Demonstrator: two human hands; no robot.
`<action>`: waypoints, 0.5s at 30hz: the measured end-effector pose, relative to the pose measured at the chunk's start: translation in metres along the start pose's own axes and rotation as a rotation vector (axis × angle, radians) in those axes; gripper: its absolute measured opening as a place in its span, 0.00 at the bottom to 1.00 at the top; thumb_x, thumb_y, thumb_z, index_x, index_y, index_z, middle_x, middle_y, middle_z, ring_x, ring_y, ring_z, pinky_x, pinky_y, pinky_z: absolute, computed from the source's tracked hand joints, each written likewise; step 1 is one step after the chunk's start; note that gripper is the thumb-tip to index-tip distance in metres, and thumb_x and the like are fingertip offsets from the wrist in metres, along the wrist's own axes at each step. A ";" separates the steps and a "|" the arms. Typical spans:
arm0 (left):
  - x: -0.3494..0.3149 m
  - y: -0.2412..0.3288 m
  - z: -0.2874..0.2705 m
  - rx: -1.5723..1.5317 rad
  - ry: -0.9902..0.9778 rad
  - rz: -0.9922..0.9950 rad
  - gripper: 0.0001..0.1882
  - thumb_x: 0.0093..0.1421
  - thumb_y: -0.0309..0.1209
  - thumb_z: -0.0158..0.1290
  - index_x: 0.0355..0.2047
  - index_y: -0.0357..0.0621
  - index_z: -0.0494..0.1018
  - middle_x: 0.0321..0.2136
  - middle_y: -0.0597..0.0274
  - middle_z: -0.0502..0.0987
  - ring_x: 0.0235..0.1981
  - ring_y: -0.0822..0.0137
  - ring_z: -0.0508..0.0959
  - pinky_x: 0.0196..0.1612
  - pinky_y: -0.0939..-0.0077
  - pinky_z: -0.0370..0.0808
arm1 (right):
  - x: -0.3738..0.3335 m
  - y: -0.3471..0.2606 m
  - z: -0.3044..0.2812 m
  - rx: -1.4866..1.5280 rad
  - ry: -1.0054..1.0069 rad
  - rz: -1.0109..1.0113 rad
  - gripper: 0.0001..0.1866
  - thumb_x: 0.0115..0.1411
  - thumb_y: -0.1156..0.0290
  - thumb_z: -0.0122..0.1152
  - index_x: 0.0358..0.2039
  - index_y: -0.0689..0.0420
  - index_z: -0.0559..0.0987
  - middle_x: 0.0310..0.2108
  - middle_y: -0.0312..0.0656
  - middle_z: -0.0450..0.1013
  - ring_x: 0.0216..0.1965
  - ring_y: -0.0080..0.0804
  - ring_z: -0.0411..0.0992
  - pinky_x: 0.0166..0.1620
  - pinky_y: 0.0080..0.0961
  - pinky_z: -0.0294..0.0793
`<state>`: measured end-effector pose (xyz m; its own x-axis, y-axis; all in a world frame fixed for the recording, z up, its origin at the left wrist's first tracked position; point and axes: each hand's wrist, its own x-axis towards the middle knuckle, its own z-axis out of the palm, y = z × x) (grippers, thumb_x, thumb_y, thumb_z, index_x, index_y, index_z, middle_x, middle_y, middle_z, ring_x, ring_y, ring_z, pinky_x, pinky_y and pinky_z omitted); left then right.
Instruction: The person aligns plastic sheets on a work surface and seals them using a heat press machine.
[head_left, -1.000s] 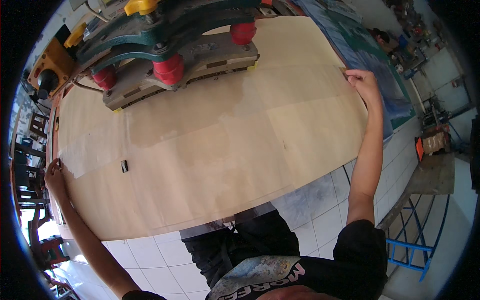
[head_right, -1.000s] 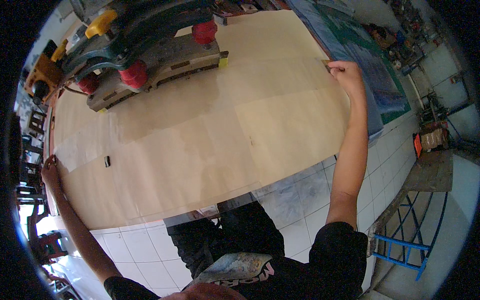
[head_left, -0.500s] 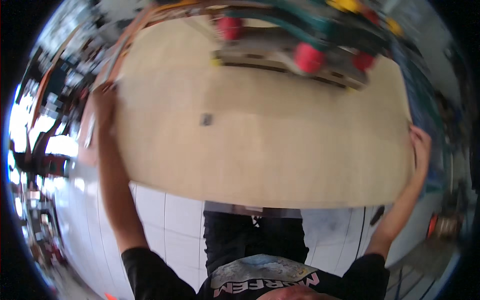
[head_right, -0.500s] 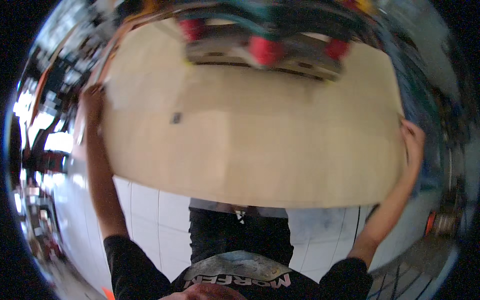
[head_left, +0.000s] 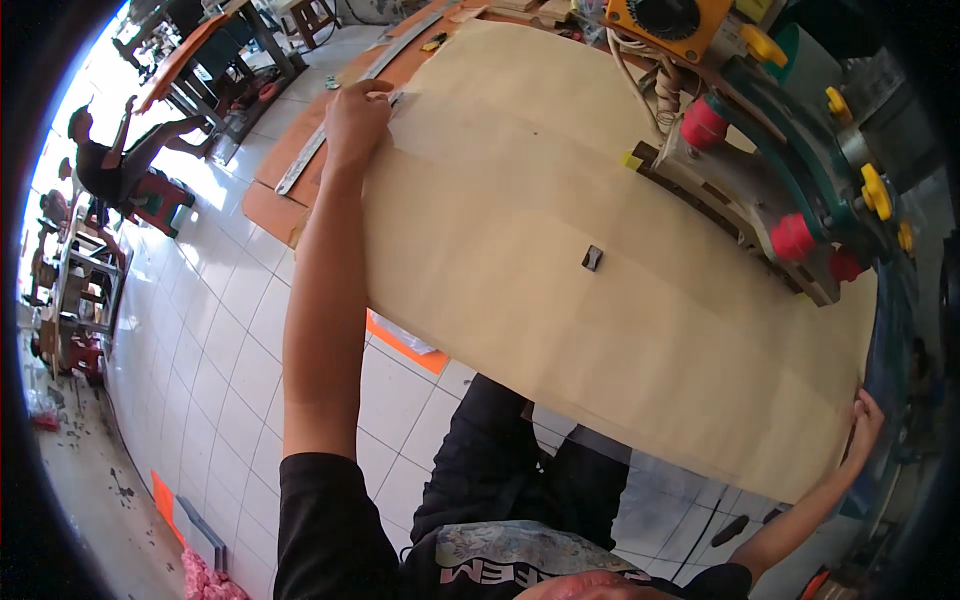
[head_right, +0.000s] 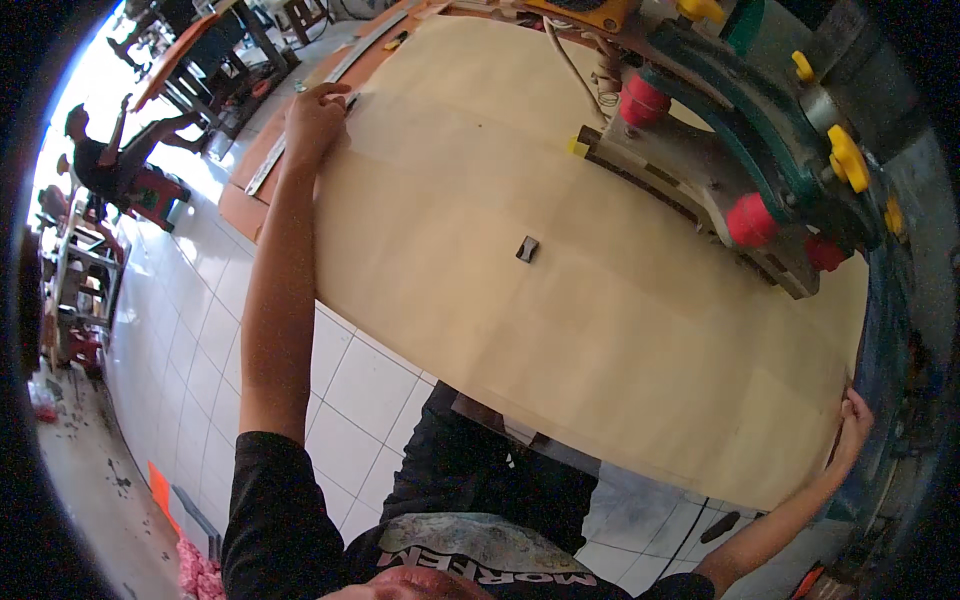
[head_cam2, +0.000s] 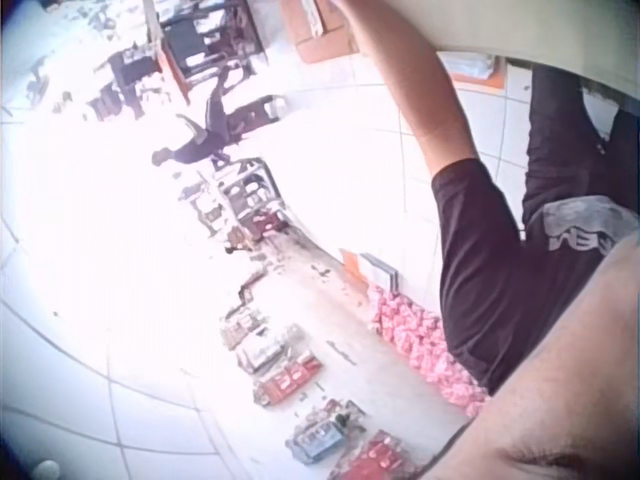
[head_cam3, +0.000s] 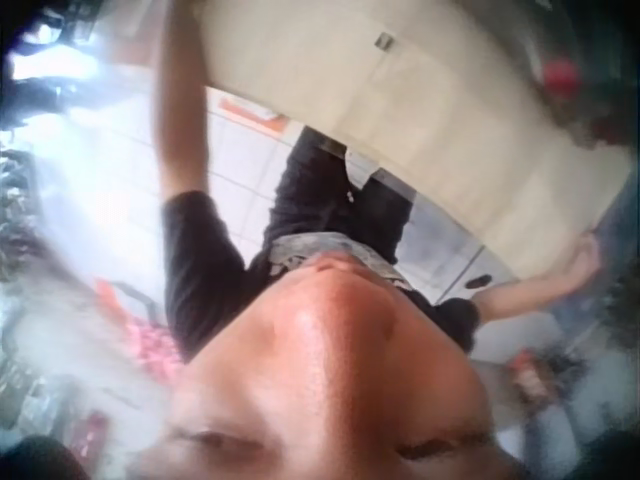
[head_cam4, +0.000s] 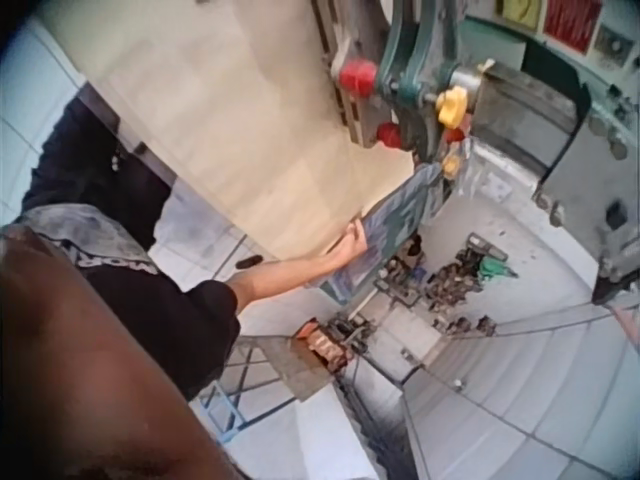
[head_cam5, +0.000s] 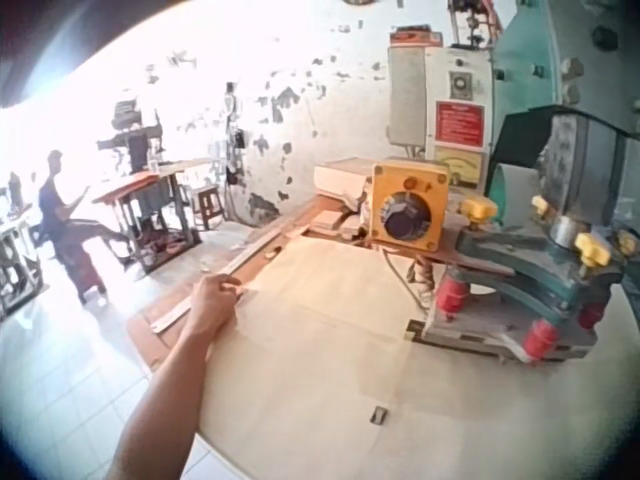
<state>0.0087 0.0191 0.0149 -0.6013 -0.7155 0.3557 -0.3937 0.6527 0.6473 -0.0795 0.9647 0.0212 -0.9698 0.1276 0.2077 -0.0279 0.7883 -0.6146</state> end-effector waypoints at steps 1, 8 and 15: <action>0.000 0.000 0.000 -0.005 0.002 0.008 0.14 0.49 0.31 0.49 0.36 0.49 0.79 0.30 0.54 0.80 0.35 0.58 0.79 0.41 0.69 0.73 | 0.001 -0.002 -0.003 -0.019 -0.038 0.040 0.18 0.57 0.70 0.56 0.46 0.67 0.74 0.38 0.40 0.72 0.37 0.26 0.67 0.42 0.20 0.65; 0.003 -0.003 0.002 -0.010 0.010 0.031 0.12 0.50 0.31 0.51 0.34 0.46 0.80 0.30 0.53 0.80 0.34 0.60 0.79 0.41 0.69 0.73 | -0.001 -0.005 -0.003 0.041 -0.056 0.133 0.18 0.58 0.71 0.56 0.47 0.66 0.74 0.44 0.46 0.72 0.44 0.32 0.69 0.49 0.25 0.67; 0.001 -0.002 0.002 -0.082 -0.005 0.009 0.12 0.51 0.31 0.52 0.34 0.44 0.80 0.29 0.53 0.80 0.32 0.62 0.79 0.40 0.71 0.73 | -0.006 -0.002 -0.002 0.168 -0.033 0.114 0.17 0.59 0.72 0.55 0.48 0.66 0.73 0.44 0.45 0.72 0.43 0.30 0.69 0.47 0.24 0.68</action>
<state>0.0075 0.0176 0.0128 -0.6084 -0.7080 0.3585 -0.3303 0.6367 0.6968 -0.0728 0.9636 0.0231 -0.9763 0.1885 0.1062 0.0453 0.6581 -0.7516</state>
